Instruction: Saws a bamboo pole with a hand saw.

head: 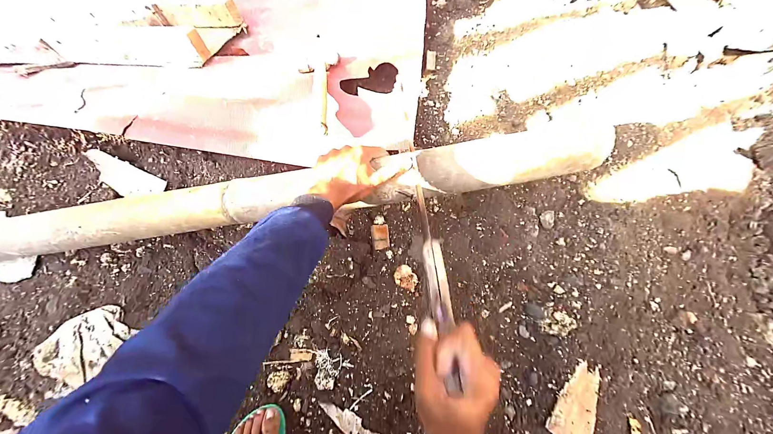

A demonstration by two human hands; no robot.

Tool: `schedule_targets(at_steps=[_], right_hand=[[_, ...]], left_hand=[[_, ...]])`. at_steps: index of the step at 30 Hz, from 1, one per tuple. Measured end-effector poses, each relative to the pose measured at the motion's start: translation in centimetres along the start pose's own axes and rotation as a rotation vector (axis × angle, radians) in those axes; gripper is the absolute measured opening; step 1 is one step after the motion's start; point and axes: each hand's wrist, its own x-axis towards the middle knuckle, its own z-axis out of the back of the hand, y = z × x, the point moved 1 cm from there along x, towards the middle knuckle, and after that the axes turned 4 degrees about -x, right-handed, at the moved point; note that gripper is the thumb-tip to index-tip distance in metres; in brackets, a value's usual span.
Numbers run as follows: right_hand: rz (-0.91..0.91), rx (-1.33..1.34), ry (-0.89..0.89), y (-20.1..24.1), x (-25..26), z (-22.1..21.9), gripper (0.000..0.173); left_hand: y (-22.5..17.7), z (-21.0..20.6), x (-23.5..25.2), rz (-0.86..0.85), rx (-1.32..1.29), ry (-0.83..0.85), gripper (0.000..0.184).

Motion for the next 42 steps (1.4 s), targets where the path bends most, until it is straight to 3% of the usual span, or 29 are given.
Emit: schedule_targets(at_steps=[3,10,16,23,29,36,42], right_hand=[[-0.010,-0.021,0.010,-0.3,-2.9,1.8,0.031],[-0.042,0.063,-0.002,-0.6,6.0,-2.0,0.023],[0.019,0.015,0.010,-0.6,-2.1,2.1,0.030],[-0.001,0.090,0.067,0.0,2.9,0.2,0.026],[-0.002,0.041,0.030,-0.1,-2.4,2.9,0.030],[-0.041,0.034,0.036,-0.1,5.0,-1.0,0.022],[-0.029,-0.005,0.044,-0.1,-2.8,3.1,0.029]], left_hand=[[-0.1,0.3,0.3,-0.004,-0.026,-0.015,0.060],[0.0,0.2,0.2,-0.016,-0.007,-0.011,0.059],[-0.1,0.2,0.1,-0.008,0.010,-0.006,0.059],[-0.1,0.3,0.1,-0.009,-0.005,-0.002,0.057],[-0.2,0.2,-0.1,0.005,-0.012,0.000,0.057],[-0.3,0.5,-0.4,-0.002,0.001,0.019,0.060],[-0.1,0.0,-0.3,-0.008,-0.032,-0.024,0.058]])
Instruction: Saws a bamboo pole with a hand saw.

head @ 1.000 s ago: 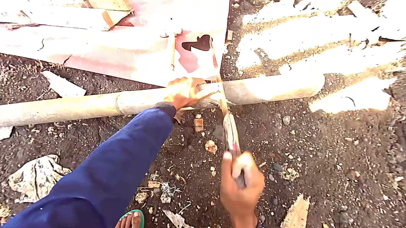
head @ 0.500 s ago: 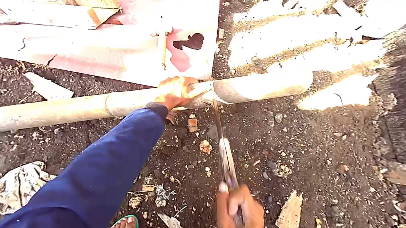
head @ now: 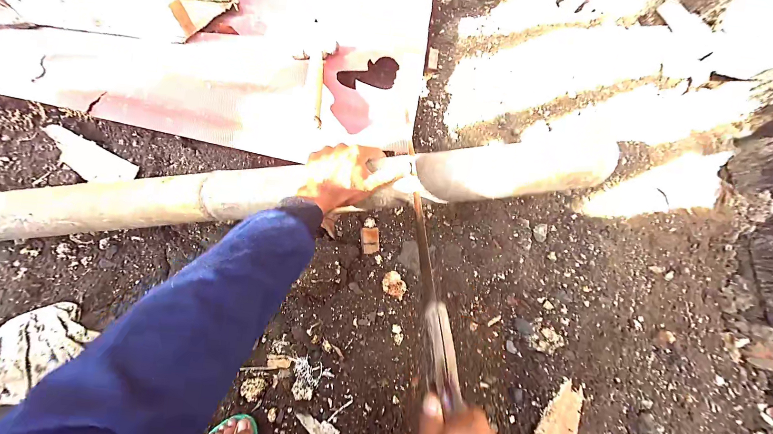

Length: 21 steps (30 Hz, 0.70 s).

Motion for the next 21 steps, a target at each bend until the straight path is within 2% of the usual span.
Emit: schedule_targets(at_steps=[3,6,8,10,15,17,21], right_hand=[[-0.021,0.022,0.009,-0.7,1.2,-0.1,0.010],[-0.004,0.104,0.033,-1.0,7.3,-2.3,0.028],[-0.057,0.159,0.046,-0.7,9.3,-3.0,0.031],[-0.037,0.106,0.059,-0.2,7.5,-2.5,0.029],[0.029,-0.019,0.060,0.2,-0.4,-0.6,0.019],[0.038,0.018,0.047,0.0,0.5,-1.4,0.020],[-0.003,0.026,0.050,0.5,6.0,-3.3,0.023]], left_hand=[[0.0,0.2,0.3,0.002,0.017,-0.013,0.059],[-0.3,0.5,0.1,0.017,0.019,0.027,0.062],[-0.2,0.6,0.1,0.011,0.023,0.032,0.065],[-0.1,0.3,-0.1,0.003,0.021,0.023,0.063],[-0.2,0.3,-0.1,0.015,0.028,0.001,0.061],[-0.1,0.4,-0.1,0.017,0.030,0.006,0.062],[-0.1,0.3,-0.2,0.011,0.026,0.028,0.064]])
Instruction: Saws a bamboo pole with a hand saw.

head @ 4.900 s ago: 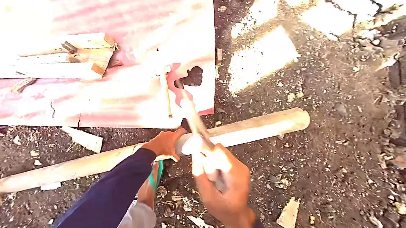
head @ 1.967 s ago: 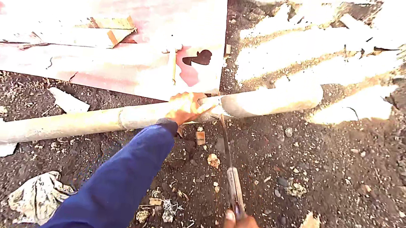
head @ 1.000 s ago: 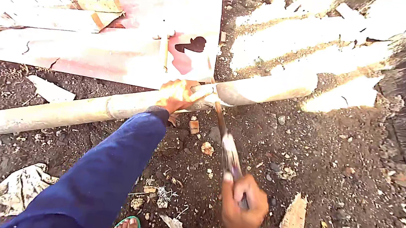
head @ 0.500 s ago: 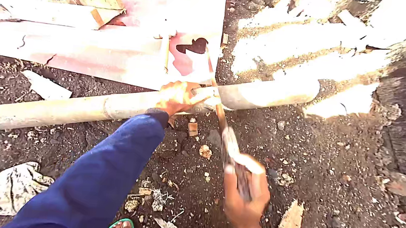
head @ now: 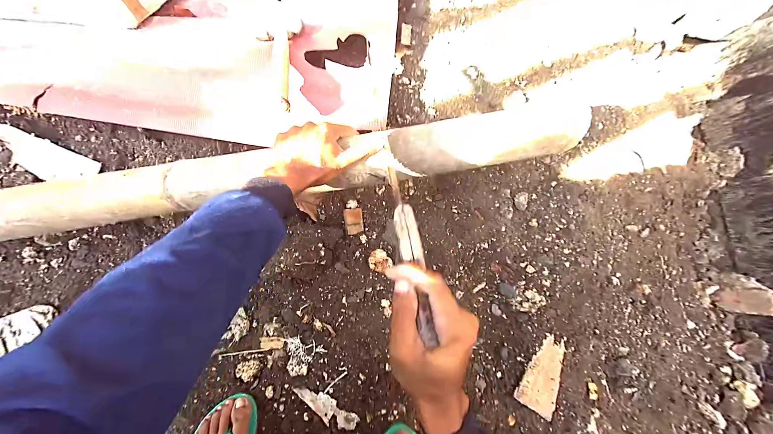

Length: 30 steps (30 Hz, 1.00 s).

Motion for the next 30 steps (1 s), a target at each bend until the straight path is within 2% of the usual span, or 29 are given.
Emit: schedule_targets(at_steps=[7,13,19,21,24,26,30], right_hand=[[0.031,-0.010,0.024,-0.8,-6.0,3.3,0.020],[0.009,0.040,0.016,-0.7,2.3,-0.6,0.021],[0.011,-0.032,0.033,-0.7,-7.2,3.1,0.020],[0.020,-0.003,0.009,-1.0,-5.5,2.4,0.020],[0.033,0.008,-0.012,-0.9,0.5,-0.4,0.024],[-0.006,-0.005,-0.008,-0.5,1.7,-1.0,0.023],[0.003,-0.027,0.046,-0.5,-5.7,3.0,0.023]], left_hand=[[0.2,-0.2,0.2,-0.004,0.001,-0.030,0.062],[0.0,0.2,0.1,-0.006,0.007,0.001,0.068],[0.1,-0.3,-0.1,-0.012,-0.008,-0.029,0.059],[0.1,0.0,0.3,-0.001,0.014,-0.040,0.059],[-0.1,0.0,0.1,0.003,0.029,-0.031,0.063],[-0.1,0.1,-0.1,0.007,0.028,-0.011,0.061],[0.0,-0.3,-0.2,-0.017,0.008,-0.026,0.059]])
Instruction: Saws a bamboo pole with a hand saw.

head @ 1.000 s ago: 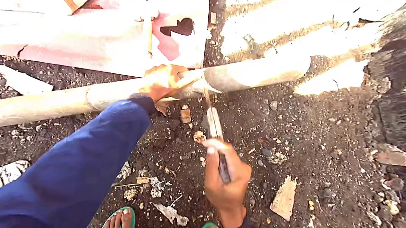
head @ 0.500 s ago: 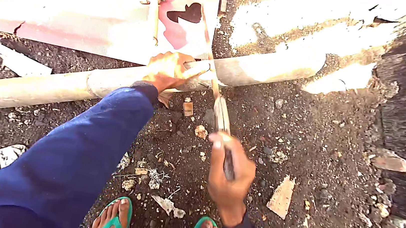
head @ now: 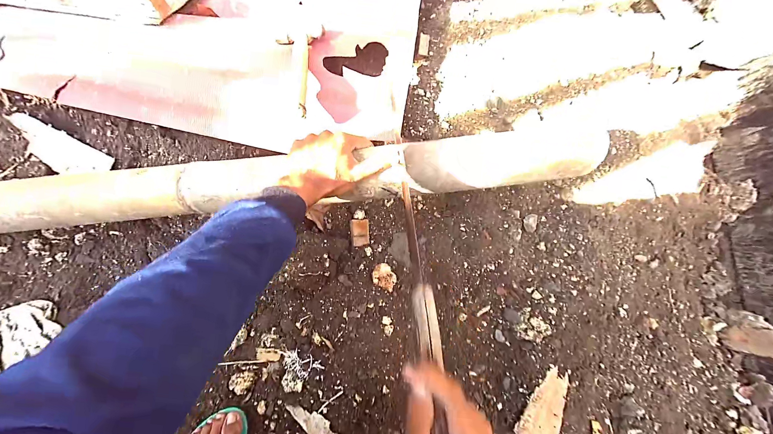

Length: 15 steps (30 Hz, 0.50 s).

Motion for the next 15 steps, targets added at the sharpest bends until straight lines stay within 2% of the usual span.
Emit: schedule_targets(at_steps=[1,3,6,8,13,15], right_hand=[[0.000,-0.008,0.014,-0.3,-1.4,0.7,0.022],[0.018,0.020,0.008,-0.8,-0.6,0.3,0.022],[0.051,0.066,-0.049,-0.8,5.3,-2.5,0.024],[0.020,0.060,-0.063,-0.4,7.1,-3.4,0.024],[0.011,-0.012,-0.007,-0.5,-1.9,0.5,0.022],[0.018,0.013,-0.013,-1.4,-2.5,0.6,0.022]], left_hand=[[0.0,0.1,0.0,-0.001,-0.010,-0.003,0.059],[0.3,0.3,0.5,0.000,-0.002,-0.022,0.061],[0.1,0.2,0.2,0.004,0.011,-0.001,0.060],[-0.1,0.4,0.1,0.017,0.010,0.000,0.059],[-0.2,0.3,0.0,-0.009,0.002,0.000,0.059],[-0.1,0.5,0.2,0.007,0.013,-0.002,0.060]])
